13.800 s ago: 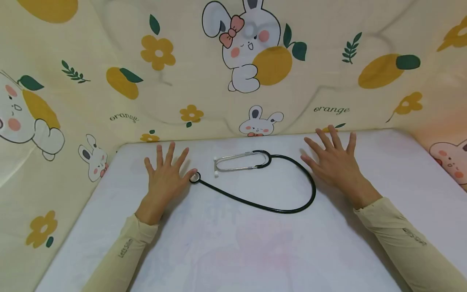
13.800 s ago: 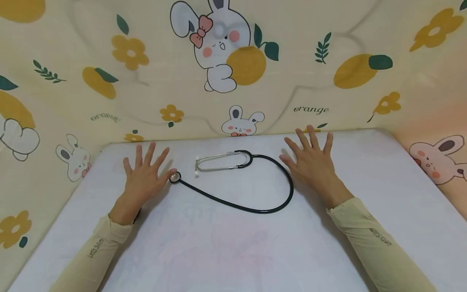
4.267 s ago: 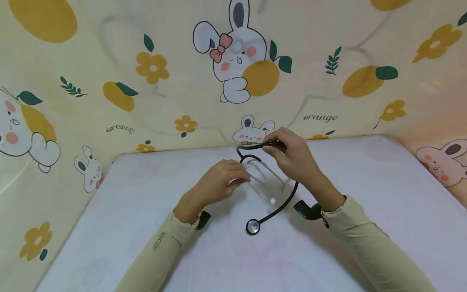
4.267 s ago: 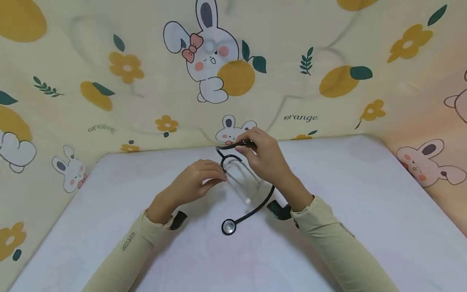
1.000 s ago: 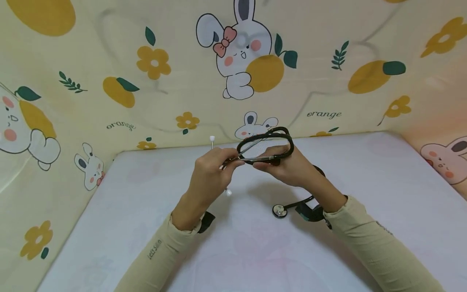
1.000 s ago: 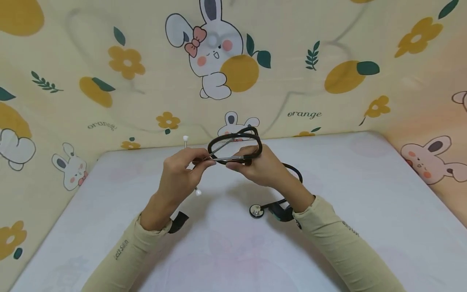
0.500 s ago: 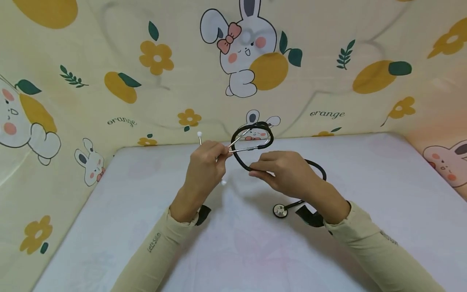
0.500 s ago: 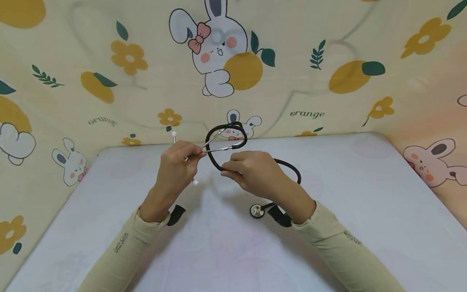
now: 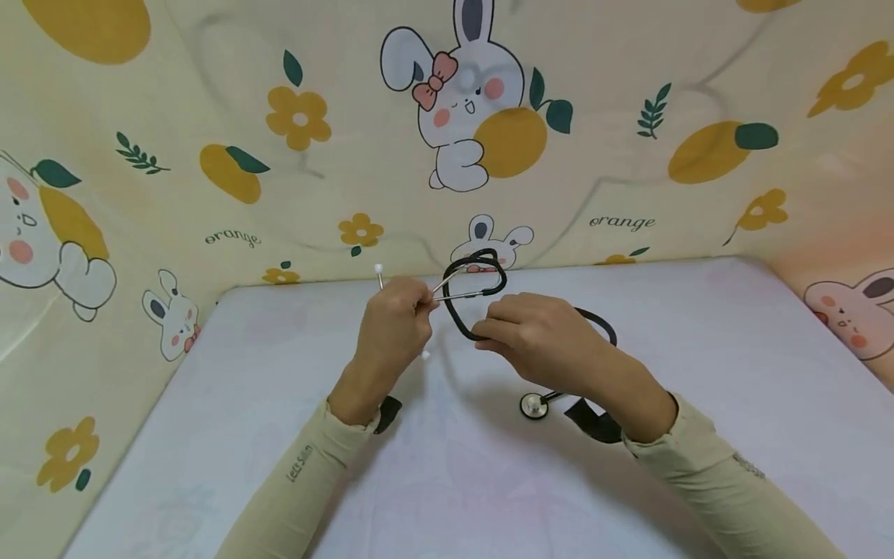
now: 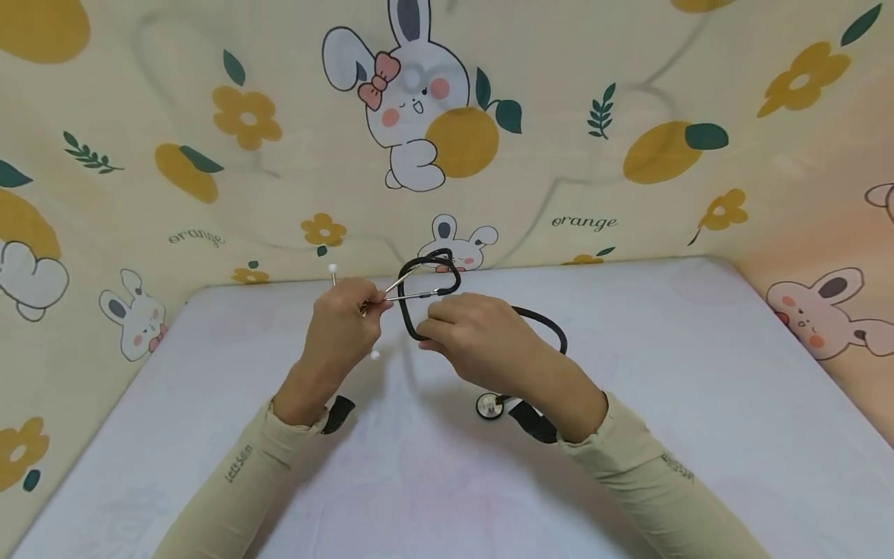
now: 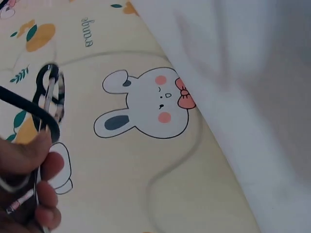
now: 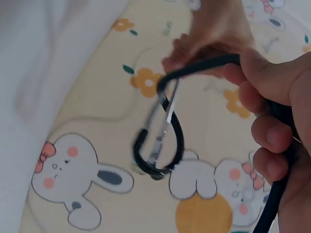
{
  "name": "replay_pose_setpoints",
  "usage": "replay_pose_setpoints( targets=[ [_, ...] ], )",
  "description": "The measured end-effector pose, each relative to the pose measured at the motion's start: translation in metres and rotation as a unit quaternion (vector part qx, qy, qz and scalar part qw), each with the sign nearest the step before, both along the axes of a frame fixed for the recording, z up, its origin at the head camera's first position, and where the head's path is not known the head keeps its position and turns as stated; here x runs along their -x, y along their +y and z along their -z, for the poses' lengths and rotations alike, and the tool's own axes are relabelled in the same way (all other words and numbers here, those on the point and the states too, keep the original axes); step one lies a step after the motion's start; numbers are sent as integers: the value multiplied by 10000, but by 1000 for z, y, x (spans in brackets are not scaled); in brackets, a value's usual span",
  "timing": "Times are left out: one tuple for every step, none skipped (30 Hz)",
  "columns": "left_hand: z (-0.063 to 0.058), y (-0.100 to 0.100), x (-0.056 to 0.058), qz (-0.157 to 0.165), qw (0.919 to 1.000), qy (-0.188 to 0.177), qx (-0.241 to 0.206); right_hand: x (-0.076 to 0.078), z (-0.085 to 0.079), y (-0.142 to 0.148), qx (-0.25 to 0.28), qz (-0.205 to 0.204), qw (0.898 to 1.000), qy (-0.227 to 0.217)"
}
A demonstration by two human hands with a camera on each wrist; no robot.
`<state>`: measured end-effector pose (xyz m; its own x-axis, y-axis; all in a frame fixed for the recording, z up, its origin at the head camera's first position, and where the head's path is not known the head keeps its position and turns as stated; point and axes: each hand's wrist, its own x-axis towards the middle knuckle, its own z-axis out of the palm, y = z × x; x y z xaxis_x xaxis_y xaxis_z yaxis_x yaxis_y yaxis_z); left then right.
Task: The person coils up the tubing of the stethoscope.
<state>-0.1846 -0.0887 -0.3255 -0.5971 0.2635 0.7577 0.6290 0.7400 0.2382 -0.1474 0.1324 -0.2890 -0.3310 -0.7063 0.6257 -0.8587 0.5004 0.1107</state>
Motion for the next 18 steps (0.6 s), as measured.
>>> replay_pose_setpoints(
  targets=[
    [1, 1, 0, 82, 9997, 30, 230, 1, -1, 2, 77, 40, 10000, -21],
    [1, 2, -1, 179, 9987, 67, 480, 2, -3, 3, 166, 79, 9998, -45],
    [1, 4, -2, 317, 9967, 91, 743, 3, -4, 6, 260, 127, 9996, -63],
    [1, 5, -3, 465, 9936, 115, 1027, 4, -5, 8, 365, 171, 9992, -79],
    [0, 7, -5, 626, 9894, 157, 1299, 6, -6, 10, 471, 219, 9986, -83],
    [0, 9, -6, 808, 9842, 236, 1556, 7, -7, 13, 562, 257, 9980, -114],
    [0, 11, -7, 1013, 9784, 325, 1773, 9, -7, 15, 670, 285, 9973, -115],
    [-1, 12, -9, 1219, 9720, 418, 1965, 12, -7, 17, 749, 336, 9965, -140],
    [-2, 13, -10, 1436, 9654, 497, 2120, 14, -7, 19, 819, 401, 9956, -195],
    [-3, 15, -11, 1649, 9595, 561, 2214, 16, -7, 21, 897, 450, 9946, -283],
    [-3, 15, -12, 1866, 9546, 587, 2249, 18, -7, 23, 979, 493, 9931, -405],
    [-4, 16, -13, 2078, 9499, 593, 2257, 20, -6, 25, 1064, 519, 9913, -567],
    [-4, 17, -14, 2267, 9461, 583, 2240, 22, -6, 27, 1154, 525, 9891, -744],
    [-5, 17, -15, 2444, 9428, 557, 2199, 24, -5, 29, 1222, 533, 9867, -928],
    [-5, 18, -16, 2617, 9399, 517, 2130, 25, -5, 31, 1289, 527, 9838, -1126],
    [-6, 18, -17, 2761, 9378, 499, 2045, 27, -5, 33, 1352, 512, 9810, -1296],
    [-6, 19, -17, 2874, 9362, 495, 1961, 28, -5, 35, 1407, 495, 9779, -1463],
    [-6, 19, -18, 2969, 9350, 518, 1870, 30, -5, 37, 1445, 489, 9751, -1607]
  ],
)
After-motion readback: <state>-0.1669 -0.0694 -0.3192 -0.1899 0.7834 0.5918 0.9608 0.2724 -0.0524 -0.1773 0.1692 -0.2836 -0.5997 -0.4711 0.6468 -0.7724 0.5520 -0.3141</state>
